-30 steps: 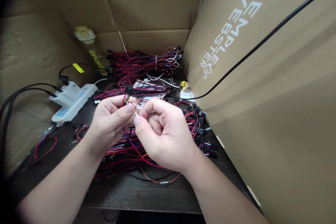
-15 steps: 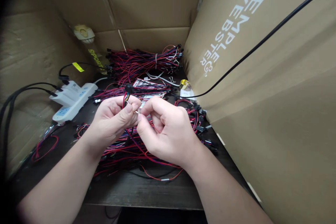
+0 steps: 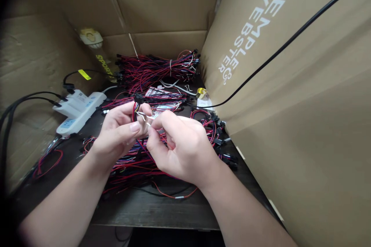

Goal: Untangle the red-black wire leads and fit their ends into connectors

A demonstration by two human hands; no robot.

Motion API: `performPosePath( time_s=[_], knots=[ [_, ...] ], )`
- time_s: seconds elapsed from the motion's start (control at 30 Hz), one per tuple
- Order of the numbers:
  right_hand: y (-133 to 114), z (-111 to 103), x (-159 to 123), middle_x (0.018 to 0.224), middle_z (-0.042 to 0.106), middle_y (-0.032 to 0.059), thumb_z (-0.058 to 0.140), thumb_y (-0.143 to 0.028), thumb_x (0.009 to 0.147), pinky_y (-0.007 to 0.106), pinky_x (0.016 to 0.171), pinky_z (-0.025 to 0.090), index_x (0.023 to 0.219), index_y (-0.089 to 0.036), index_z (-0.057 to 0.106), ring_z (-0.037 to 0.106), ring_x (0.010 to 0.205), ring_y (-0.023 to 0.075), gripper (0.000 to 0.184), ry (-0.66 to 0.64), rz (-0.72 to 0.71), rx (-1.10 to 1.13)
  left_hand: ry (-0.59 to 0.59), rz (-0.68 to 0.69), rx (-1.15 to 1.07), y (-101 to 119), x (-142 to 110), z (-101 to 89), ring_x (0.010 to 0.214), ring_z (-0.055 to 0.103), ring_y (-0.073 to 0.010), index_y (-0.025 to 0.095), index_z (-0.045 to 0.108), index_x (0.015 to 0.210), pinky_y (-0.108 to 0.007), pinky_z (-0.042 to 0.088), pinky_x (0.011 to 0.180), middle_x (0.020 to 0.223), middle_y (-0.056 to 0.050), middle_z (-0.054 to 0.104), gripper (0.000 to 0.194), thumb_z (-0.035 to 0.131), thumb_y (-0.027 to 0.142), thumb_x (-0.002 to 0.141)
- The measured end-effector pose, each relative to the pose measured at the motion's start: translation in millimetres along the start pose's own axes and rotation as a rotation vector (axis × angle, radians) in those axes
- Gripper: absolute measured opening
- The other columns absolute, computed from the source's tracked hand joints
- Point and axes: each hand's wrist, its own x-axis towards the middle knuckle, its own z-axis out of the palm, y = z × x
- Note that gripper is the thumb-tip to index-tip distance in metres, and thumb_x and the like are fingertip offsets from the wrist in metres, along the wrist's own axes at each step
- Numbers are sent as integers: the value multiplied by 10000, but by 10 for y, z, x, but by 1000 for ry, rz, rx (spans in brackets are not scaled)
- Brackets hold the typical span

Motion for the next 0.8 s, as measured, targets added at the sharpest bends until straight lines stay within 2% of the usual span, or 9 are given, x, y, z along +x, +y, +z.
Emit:
performPosePath(
  time_s=[0.13,0.3,0.43,0.63,0.7,0.8],
  knots=[
    [-7,10,4,492,354,-107,616,-165,910,229,413,301,798,-218,547,316,390,51,142,-24,48,58,16,4,41,3,15,23,543,378,-77,179,735,985,-226,340,536,702,2,571,192,784,323,869],
    [-12,24,14,506,343,-113,611,-118,885,216,427,306,785,-213,530,320,394,39,161,-22,30,75,-1,34,56,26,25,74,622,463,-82,175,721,889,-205,409,596,798,-18,624,101,750,270,908],
    [-20,13,17,507,361,-113,613,-111,885,214,421,301,791,-215,546,322,391,38,155,-36,15,87,-23,21,32,47,23,85,612,428,-82,167,675,847,-202,385,572,746,-2,547,145,741,282,906],
    [7,-5,11,490,358,-114,618,-119,869,216,407,314,807,-222,567,333,386,50,131,-95,-45,102,-109,-187,-140,119,82,123,448,266,-58,167,601,713,-213,290,475,512,66,323,271,764,354,824],
    [14,8,12,493,358,-112,619,-124,877,219,410,319,807,-222,568,341,389,54,131,-93,-60,101,-105,-215,-153,147,106,134,428,259,-56,165,589,655,-214,283,462,472,70,306,278,773,335,776],
    [9,36,8,504,353,-109,606,-117,887,223,418,323,794,-221,552,338,395,53,149,-85,-59,103,-39,-214,-135,160,123,130,419,263,-51,157,592,606,-216,282,457,447,67,323,257,775,294,723]
  ],
)
